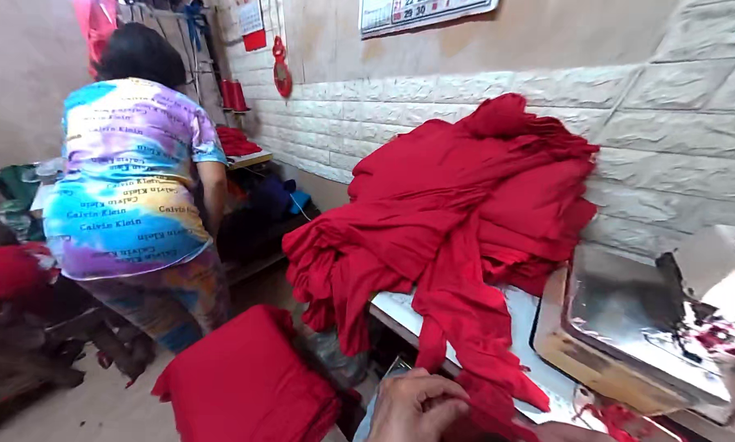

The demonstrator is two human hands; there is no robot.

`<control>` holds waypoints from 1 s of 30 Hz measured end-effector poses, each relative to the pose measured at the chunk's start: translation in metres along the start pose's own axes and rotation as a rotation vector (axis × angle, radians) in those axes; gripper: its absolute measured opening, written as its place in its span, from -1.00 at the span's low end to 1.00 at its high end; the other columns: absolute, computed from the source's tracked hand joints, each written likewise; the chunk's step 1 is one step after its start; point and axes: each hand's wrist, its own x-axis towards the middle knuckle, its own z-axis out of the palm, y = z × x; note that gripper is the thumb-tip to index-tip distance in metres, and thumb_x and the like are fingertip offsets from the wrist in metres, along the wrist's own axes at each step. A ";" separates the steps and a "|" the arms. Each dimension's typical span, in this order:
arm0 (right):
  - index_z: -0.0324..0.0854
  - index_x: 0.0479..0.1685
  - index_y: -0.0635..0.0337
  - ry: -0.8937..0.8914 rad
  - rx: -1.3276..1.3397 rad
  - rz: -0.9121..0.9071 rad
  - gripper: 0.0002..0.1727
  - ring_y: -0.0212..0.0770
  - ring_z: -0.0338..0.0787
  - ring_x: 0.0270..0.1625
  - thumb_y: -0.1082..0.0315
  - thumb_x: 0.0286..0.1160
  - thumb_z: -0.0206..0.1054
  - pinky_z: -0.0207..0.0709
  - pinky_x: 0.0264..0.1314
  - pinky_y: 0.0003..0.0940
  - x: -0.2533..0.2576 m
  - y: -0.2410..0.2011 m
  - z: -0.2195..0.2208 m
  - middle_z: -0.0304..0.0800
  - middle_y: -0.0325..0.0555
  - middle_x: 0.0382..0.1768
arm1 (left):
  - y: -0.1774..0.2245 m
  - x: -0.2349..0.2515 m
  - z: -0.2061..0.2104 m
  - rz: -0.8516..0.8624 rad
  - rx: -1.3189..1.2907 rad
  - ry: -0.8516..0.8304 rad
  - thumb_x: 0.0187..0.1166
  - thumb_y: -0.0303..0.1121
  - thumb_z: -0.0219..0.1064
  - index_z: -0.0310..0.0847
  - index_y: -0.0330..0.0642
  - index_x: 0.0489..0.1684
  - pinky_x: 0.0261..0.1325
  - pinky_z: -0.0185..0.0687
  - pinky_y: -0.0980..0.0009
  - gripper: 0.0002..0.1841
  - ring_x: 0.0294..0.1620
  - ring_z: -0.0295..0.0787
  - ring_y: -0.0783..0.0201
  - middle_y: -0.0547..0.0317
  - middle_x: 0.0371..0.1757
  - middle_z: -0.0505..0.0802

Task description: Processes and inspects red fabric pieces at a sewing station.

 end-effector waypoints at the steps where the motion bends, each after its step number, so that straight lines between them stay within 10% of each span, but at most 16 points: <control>1: 0.86 -0.20 0.37 -0.019 -0.025 -0.030 -0.79 -0.16 0.79 0.02 0.37 0.60 0.40 0.59 0.21 -0.45 -0.002 -0.001 0.004 0.84 0.20 -0.20 | 0.002 0.001 0.000 -0.009 0.027 0.028 0.57 -0.40 0.42 0.88 -0.29 -0.09 -0.20 0.70 0.43 -0.83 -0.38 0.79 0.41 0.11 -0.33 0.91; 8: 0.87 -0.19 0.22 -0.105 -0.016 -0.051 -0.68 -0.18 0.77 -0.04 0.15 0.68 0.35 0.56 0.15 -0.44 -0.028 0.001 0.025 0.85 0.10 -0.22 | 0.010 -0.001 0.006 -0.101 -0.326 -0.009 0.67 -0.44 0.26 0.70 -0.39 -0.01 -0.22 0.61 0.64 -0.81 -0.36 0.67 0.63 0.25 -0.29 0.83; 14: 0.59 0.11 0.60 0.056 0.183 0.267 -0.44 -0.47 0.71 0.08 0.14 0.89 -0.06 0.61 0.16 -0.52 -0.038 0.016 0.025 0.75 0.11 0.04 | 0.011 -0.003 0.011 -0.026 -0.379 -0.171 0.67 -0.53 0.25 0.42 -0.47 0.30 -0.16 0.64 0.55 -0.69 -0.34 0.67 0.52 0.12 -0.27 0.77; 18: 0.77 -0.08 -0.09 0.010 0.465 0.380 -0.73 -0.67 0.70 0.24 0.23 0.81 0.10 0.58 0.36 -0.59 -0.040 0.023 0.022 0.81 -0.64 0.10 | 0.015 -0.003 0.020 0.055 -0.248 -0.243 0.67 -0.54 0.24 0.34 -0.56 0.35 -0.02 0.74 0.37 -0.63 -0.22 0.82 0.32 -0.09 -0.17 0.83; 23: 0.77 -0.16 -0.15 0.145 0.417 0.339 -0.77 -0.72 0.75 -0.05 0.47 0.59 0.29 0.65 0.09 -0.71 -0.038 0.013 0.022 0.81 -0.73 -0.14 | 0.013 -0.006 0.023 -0.131 -0.336 -0.263 0.64 -0.49 0.32 0.43 -0.49 0.28 -0.07 0.73 0.42 -0.66 -0.28 0.79 0.39 0.01 -0.24 0.84; 30: 0.68 -0.12 0.40 0.135 0.103 0.218 -0.81 -0.67 0.65 -0.05 0.38 0.57 0.38 0.52 0.06 -0.77 -0.037 0.010 0.020 0.74 -0.17 -0.19 | -0.001 -0.009 0.022 -0.333 -0.498 -0.259 0.68 -0.37 0.32 0.76 -0.33 -0.29 -0.32 0.62 0.59 -0.79 -0.49 0.66 0.60 0.36 -0.52 0.76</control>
